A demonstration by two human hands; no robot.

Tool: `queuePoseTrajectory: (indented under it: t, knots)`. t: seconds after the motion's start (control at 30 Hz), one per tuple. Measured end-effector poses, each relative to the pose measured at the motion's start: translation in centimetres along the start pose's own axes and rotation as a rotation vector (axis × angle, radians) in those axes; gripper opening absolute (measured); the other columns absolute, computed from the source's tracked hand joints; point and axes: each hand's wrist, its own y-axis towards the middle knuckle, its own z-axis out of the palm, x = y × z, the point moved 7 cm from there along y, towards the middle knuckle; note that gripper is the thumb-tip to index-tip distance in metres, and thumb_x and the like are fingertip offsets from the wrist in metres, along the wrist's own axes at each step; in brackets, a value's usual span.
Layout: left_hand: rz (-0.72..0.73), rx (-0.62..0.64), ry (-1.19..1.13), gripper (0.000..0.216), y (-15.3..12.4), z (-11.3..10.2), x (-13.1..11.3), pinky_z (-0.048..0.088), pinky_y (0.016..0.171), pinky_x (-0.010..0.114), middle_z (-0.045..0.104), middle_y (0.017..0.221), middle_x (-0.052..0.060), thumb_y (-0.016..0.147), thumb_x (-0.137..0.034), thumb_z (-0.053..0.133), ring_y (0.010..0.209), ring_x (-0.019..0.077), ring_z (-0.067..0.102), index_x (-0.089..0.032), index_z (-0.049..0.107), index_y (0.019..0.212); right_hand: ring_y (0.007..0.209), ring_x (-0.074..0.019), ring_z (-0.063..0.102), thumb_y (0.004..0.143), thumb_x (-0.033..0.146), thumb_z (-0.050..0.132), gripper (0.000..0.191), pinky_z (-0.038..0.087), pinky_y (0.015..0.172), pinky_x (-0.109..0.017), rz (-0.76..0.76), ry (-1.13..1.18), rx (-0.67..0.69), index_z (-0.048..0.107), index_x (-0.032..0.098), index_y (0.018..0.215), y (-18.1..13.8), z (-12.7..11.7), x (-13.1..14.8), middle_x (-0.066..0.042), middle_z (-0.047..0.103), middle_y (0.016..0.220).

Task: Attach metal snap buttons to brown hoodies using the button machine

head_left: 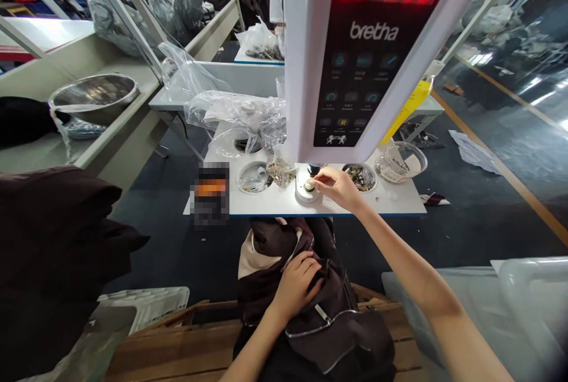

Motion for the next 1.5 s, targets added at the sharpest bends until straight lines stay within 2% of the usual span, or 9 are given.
queuePoseTrajectory:
  t: [0.57, 1.07, 1.3, 1.37, 1.5]
  knots:
    - [0.004, 0.002, 0.000, 0.022, 0.0, 0.2, 0.2, 0.043, 0.096, 0.040, 0.063, 0.102, 0.005, 0.082, -0.022, 0.053, 0.114, 0.0231, 0.046, -0.020, 0.057, 0.104, 0.064, -0.0129, 0.052, 0.081, 0.051, 0.053, 0.037, 0.040, 0.061, -0.025, -0.099, -0.106, -0.004, 0.062, 0.016, 0.072, 0.3, -0.1, 0.9, -0.004, 0.060, 0.077]
    - [0.015, -0.023, 0.018, 0.021, -0.1, 0.4, 0.2, 0.043, 0.096, 0.038, 0.062, 0.101, 0.004, 0.081, -0.021, 0.054, 0.114, 0.0219, 0.046, -0.019, 0.056, 0.102, 0.063, -0.0115, 0.052, 0.081, 0.050, 0.052, 0.036, 0.039, 0.059, -0.022, -0.065, -0.107, 0.010, 0.061, 0.015, 0.077, 0.1, -0.1, 0.8, -0.003, 0.060, 0.078]
    - [-0.008, 0.011, 0.007, 0.020, -0.2, 0.5, 0.3, 0.041, 0.099, 0.037, 0.062, 0.103, 0.003, 0.083, -0.023, 0.052, 0.115, 0.0206, 0.045, -0.019, 0.056, 0.102, 0.064, -0.0108, 0.053, 0.084, 0.041, 0.052, 0.027, 0.041, 0.060, -0.022, -0.081, -0.117, 0.000, 0.059, 0.015, 0.078, 0.2, -0.3, 1.0, -0.002, 0.061, 0.076]
    - [-0.014, 0.024, -0.003, 0.022, -0.2, 0.4, 0.4, 0.041, 0.099, 0.038, 0.062, 0.104, 0.003, 0.083, -0.024, 0.052, 0.116, 0.0207, 0.044, -0.019, 0.056, 0.104, 0.070, -0.0120, 0.056, 0.085, 0.036, 0.050, 0.022, 0.043, 0.064, -0.022, -0.082, -0.109, -0.050, 0.060, 0.016, 0.082, 0.0, -0.8, 1.3, -0.002, 0.062, 0.082]
    - [-0.022, 0.094, -0.045, 0.036, -0.3, 0.0, 0.5, 0.039, 0.102, 0.041, 0.060, 0.112, 0.005, 0.079, -0.026, 0.057, 0.121, 0.0227, 0.040, -0.019, 0.053, 0.115, 0.083, -0.0141, 0.058, 0.086, 0.027, 0.048, 0.016, 0.047, 0.074, -0.025, -0.074, -0.127, -0.306, 0.060, 0.018, 0.090, -2.9, -2.4, 1.6, -0.004, 0.061, 0.091]
